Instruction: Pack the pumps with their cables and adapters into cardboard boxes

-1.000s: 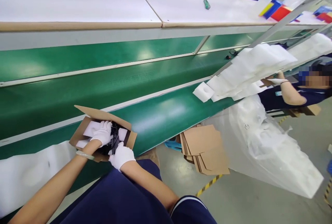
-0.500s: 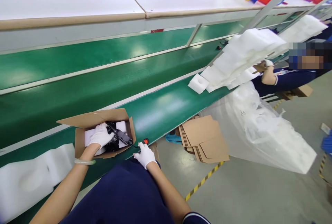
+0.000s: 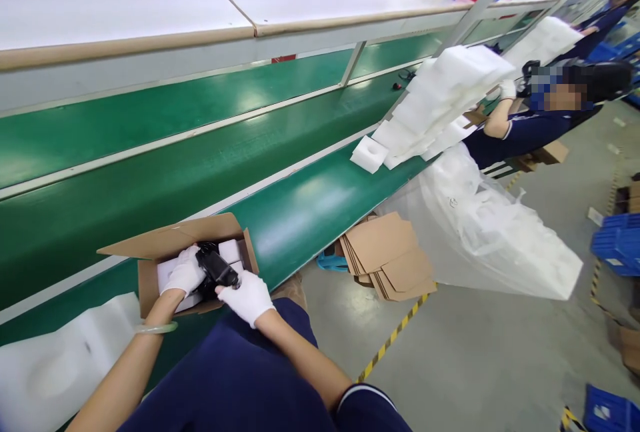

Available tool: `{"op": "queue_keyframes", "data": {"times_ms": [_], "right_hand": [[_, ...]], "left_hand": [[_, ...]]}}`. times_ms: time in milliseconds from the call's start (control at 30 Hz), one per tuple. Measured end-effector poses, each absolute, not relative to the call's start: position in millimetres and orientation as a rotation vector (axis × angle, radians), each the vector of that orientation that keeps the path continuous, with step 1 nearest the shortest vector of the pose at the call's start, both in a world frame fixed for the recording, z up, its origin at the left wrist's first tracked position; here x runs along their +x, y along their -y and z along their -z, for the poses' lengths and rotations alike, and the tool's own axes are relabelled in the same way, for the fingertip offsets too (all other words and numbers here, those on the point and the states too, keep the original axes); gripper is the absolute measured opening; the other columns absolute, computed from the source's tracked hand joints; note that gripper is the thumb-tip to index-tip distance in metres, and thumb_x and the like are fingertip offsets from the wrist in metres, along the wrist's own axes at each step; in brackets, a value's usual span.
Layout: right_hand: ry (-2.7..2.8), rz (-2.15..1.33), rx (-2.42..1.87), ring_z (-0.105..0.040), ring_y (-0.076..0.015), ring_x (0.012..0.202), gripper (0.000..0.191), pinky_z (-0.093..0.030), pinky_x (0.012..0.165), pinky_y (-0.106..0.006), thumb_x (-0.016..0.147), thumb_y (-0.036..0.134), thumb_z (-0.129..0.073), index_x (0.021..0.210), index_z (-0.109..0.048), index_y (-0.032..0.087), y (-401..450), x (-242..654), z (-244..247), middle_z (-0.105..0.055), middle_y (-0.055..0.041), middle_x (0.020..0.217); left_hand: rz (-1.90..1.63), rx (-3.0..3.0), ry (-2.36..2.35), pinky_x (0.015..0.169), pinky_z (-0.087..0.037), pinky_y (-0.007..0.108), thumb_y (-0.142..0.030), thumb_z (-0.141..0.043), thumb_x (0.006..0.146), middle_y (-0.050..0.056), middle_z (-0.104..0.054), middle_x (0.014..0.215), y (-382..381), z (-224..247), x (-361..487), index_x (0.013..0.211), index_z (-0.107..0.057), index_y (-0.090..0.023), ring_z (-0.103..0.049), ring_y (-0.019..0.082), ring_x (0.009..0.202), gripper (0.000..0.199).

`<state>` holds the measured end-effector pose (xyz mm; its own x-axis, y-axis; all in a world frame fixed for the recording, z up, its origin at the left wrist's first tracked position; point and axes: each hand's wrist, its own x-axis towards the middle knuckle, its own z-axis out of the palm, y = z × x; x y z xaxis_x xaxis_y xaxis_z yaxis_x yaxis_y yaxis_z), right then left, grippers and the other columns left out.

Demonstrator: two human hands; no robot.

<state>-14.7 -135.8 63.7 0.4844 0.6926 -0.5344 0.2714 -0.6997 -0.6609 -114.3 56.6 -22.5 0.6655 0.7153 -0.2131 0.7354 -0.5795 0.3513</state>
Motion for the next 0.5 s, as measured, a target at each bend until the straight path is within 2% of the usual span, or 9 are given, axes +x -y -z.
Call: {"op": "queue_keyframes", "data": {"times_ms": [100, 167, 233, 300, 400, 500], "right_hand": [[0.593, -1.050, -2.374, -0.067, -0.0248, 0.091, 0.055, -0.048, 0.075, -0.031, 0.071, 0.055, -0.064, 0.112, -0.051, 0.020, 104.5, -3.6, -63.4, -0.070, -0.0066, 0.098], [0.699, -0.946, -2.474, -0.067, -0.0285, 0.093, 0.066, -0.049, 0.078, -0.036, 0.072, 0.049, -0.065, 0.126, -0.042, 0.019, 92.3, 1.8, -65.2, -0.068, -0.0100, 0.106], [0.943, -0.903, -2.489, -0.067, -0.0294, 0.095, 0.069, -0.049, 0.078, -0.037, 0.074, 0.043, -0.063, 0.134, -0.037, 0.022, 84.8, 2.6, -68.4, -0.065, -0.0108, 0.112], [1.168, -0.910, -2.462, -0.067, -0.0292, 0.093, 0.062, -0.050, 0.077, -0.038, 0.075, 0.043, -0.061, 0.130, -0.042, 0.024, 78.5, -0.3, -70.9, -0.065, -0.0105, 0.112], [1.267, -0.864, -2.571, -0.067, -0.0307, 0.089, 0.049, -0.051, 0.074, -0.040, 0.074, 0.050, -0.059, 0.112, -0.054, 0.020, 70.4, -5.1, -72.3, -0.067, -0.0118, 0.103], [1.248, -0.756, -2.660, -0.068, -0.0306, 0.086, 0.044, -0.051, 0.074, -0.040, 0.075, 0.051, -0.058, 0.105, -0.055, 0.019, 72.5, -4.2, -73.4, -0.069, -0.0107, 0.096]], "left_hand": [[0.039, 2.469, -1.169, 0.098, -0.044, 0.047, -0.022, -0.045, 0.079, 0.023, -0.056, 0.121, -54.1, 21.6, -114.2, 0.120, -0.052, -0.004, -0.051, 0.034, 0.117, 0.045], [-0.015, 2.461, -1.201, 0.097, -0.044, 0.047, -0.022, -0.045, 0.079, 0.022, -0.054, 0.125, -50.8, 20.6, -116.7, 0.125, -0.048, -0.006, -0.051, 0.034, 0.117, 0.049], [-0.140, 2.471, -1.181, 0.100, -0.042, 0.045, -0.019, -0.042, 0.081, 0.018, -0.052, 0.130, -47.8, 21.6, -121.1, 0.129, -0.046, -0.010, -0.050, 0.030, 0.119, 0.050], [-0.284, 2.489, -1.120, 0.104, -0.039, 0.042, -0.015, -0.040, 0.081, 0.014, -0.053, 0.131, -46.5, 25.6, -126.1, 0.124, -0.052, -0.013, -0.049, 0.027, 0.121, 0.044], [-0.375, 2.485, -1.088, 0.106, -0.037, 0.041, -0.015, -0.041, 0.082, 0.010, -0.054, 0.132, -48.2, 35.1, -132.1, 0.110, -0.061, -0.017, -0.047, 0.026, 0.123, 0.035], [-0.387, 2.491, -1.094, 0.105, -0.037, 0.040, -0.021, -0.047, 0.082, 0.007, -0.054, 0.133, -49.3, 42.8, -133.6, 0.110, -0.061, -0.019, -0.046, 0.026, 0.123, 0.031]]}}
